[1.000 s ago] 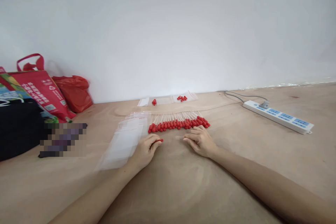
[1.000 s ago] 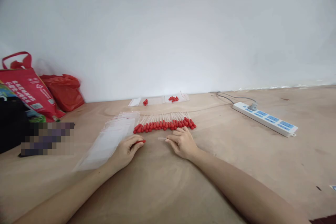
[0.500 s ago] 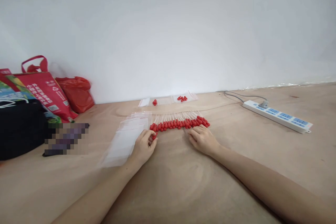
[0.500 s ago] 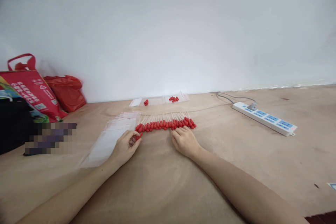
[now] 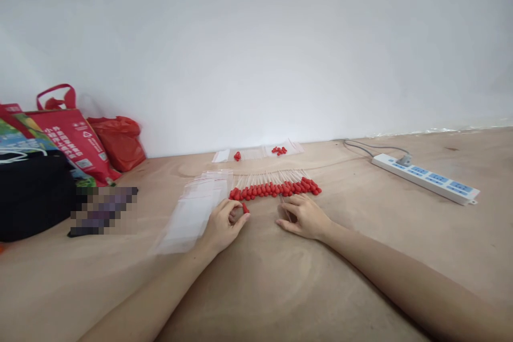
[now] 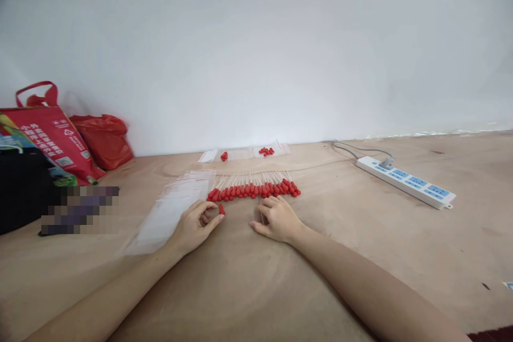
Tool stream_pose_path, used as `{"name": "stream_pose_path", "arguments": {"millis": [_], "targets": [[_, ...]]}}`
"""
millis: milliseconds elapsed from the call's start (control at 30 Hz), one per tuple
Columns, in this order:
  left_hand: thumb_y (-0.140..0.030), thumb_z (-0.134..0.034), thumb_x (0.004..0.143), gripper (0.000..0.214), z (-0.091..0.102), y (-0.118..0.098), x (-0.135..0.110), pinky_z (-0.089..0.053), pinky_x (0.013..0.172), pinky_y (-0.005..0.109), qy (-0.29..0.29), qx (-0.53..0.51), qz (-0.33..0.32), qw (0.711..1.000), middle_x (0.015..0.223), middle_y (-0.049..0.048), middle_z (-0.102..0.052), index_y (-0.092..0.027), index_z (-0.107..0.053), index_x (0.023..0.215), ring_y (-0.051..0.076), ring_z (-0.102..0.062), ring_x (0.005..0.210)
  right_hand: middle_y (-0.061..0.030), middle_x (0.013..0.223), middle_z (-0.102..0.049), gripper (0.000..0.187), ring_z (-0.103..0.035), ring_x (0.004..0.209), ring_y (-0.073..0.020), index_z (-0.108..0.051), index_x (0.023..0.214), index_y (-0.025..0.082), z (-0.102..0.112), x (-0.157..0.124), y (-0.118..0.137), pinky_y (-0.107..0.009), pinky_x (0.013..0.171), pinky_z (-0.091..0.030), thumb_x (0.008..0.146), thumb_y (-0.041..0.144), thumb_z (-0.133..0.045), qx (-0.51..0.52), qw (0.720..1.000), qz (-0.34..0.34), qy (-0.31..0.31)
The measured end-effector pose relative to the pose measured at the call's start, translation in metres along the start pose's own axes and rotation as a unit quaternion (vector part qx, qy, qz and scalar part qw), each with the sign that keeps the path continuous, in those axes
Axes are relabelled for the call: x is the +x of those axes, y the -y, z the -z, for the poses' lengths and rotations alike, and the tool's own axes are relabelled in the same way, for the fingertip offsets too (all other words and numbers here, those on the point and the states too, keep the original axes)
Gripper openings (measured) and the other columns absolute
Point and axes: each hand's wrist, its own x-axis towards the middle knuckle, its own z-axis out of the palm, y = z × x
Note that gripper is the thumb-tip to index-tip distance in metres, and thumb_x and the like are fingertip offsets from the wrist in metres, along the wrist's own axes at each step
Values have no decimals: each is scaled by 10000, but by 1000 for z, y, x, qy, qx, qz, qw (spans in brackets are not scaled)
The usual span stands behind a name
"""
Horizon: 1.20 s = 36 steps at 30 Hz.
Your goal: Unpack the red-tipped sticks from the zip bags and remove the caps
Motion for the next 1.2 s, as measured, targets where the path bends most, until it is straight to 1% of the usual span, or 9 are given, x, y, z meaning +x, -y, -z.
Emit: {"name": "stream_pose_path", "arguments": {"millis": [200,267,400,533,700,900,1067,1133,1200], "targets": [[-324,-520,732,147,11,1,11,-455,572,240,-50,62,35,996,767,20,-540,-183,-535,772,137,-522,648,-54,761,-563,304,-501,736,-163,-608,840,161,-1,0,-2,-282,657,-347,788,440,-503,21,999,-10,21],[-337,-528,717,180,15,6,20,-449,575,245,-39,87,76,993,806,30,-552,-178,-535,800,145,-527,663,-55,777,-565,309,-505,742,-160,-609,850,164,-2,0,-2,-279,658,-346,790,448,-501,26,999,-12,19],[-393,-515,730,253,18,19,39,-438,615,255,25,117,156,981,810,43,-592,-161,-551,825,161,-558,691,-47,778,-580,315,-512,740,-158,-605,849,179,-1,-1,-1,-287,665,-321,813,460,-466,18,1000,-24,4],[-407,-500,745,253,16,24,55,-415,627,248,66,150,182,970,768,39,-624,-164,-574,754,175,-581,726,-36,768,-601,279,-518,752,-159,-601,836,184,1,-1,-1,-295,673,-294,842,411,-439,7,999,-38,3],[-347,-540,712,182,11,24,62,-393,598,248,74,170,190,964,732,35,-644,-174,-578,668,190,-592,714,-34,770,-610,273,-521,756,-154,-599,815,184,1,-1,-2,-292,671,-279,852,395,-429,9,999,-45,-3],[-264,-508,722,131,5,28,64,-397,581,260,49,177,214,959,705,55,-650,-167,-568,659,204,-603,683,-33,756,-609,269,-524,743,-149,-597,787,179,1,-2,-3,-295,663,-284,854,378,-428,7,999,-38,-13],[-257,-463,758,135,16,22,53,-422,618,255,6,159,198,967,728,43,-632,-166,-538,692,177,-595,690,-33,733,-590,224,-517,726,-158,-599,836,184,-3,-2,-6,-300,665,-329,840,353,-452,16,996,-54,-67],[-271,-450,777,140,19,15,42,-433,627,245,-5,135,149,980,752,34,-612,-167,-527,725,155,-581,685,-56,816,-591,222,-517,773,-168,-588,937,176,-5,-3,-7,-302,692,-359,828,330,-470,34,990,-58,-122],[-278,-441,793,142,18,5,27,-441,619,247,-7,89,39,995,744,27,-585,-170,-518,743,146,-563,669,-92,940,-571,291,-507,862,-186,-552,1044,160,-5,-3,-8,-311,740,-382,812,326,-492,47,982,-53,-173]]}}
